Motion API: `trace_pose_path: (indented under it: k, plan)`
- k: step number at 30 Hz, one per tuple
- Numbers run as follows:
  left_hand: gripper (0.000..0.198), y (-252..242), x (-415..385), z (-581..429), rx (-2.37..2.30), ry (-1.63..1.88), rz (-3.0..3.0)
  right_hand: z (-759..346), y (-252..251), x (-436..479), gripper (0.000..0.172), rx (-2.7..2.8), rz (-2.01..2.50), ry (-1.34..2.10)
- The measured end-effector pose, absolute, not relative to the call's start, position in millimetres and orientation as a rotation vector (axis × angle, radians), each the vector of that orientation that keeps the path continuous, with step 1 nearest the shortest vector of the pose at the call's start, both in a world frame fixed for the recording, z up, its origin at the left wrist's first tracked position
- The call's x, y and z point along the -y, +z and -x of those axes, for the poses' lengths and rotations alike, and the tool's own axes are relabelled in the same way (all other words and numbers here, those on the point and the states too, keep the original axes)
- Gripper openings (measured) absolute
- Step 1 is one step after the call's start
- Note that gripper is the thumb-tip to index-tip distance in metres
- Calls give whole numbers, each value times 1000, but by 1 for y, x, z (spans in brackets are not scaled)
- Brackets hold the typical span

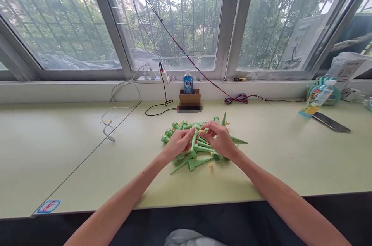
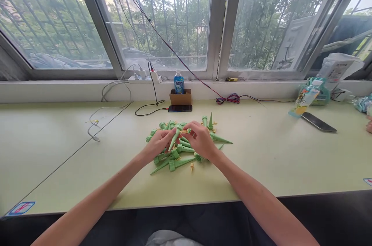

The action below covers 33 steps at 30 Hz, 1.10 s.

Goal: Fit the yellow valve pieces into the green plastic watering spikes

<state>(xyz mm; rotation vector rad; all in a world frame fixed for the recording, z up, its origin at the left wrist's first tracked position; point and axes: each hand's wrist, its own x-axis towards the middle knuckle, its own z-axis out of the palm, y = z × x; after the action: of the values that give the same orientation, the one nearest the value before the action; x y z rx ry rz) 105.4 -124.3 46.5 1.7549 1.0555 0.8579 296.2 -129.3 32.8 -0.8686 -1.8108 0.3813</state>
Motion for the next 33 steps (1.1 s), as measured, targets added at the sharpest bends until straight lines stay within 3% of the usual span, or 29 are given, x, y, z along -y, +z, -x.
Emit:
trace_pose_path:
  k: [11, 33]
  plan:
    - [45, 47, 123, -104, -936, 852, -1643, -298, 33, 127, 21, 1817, 835, 371]
    - [36, 47, 122, -102, -901, 919, -1697, -301, 33, 125, 15, 1826, 815, 363]
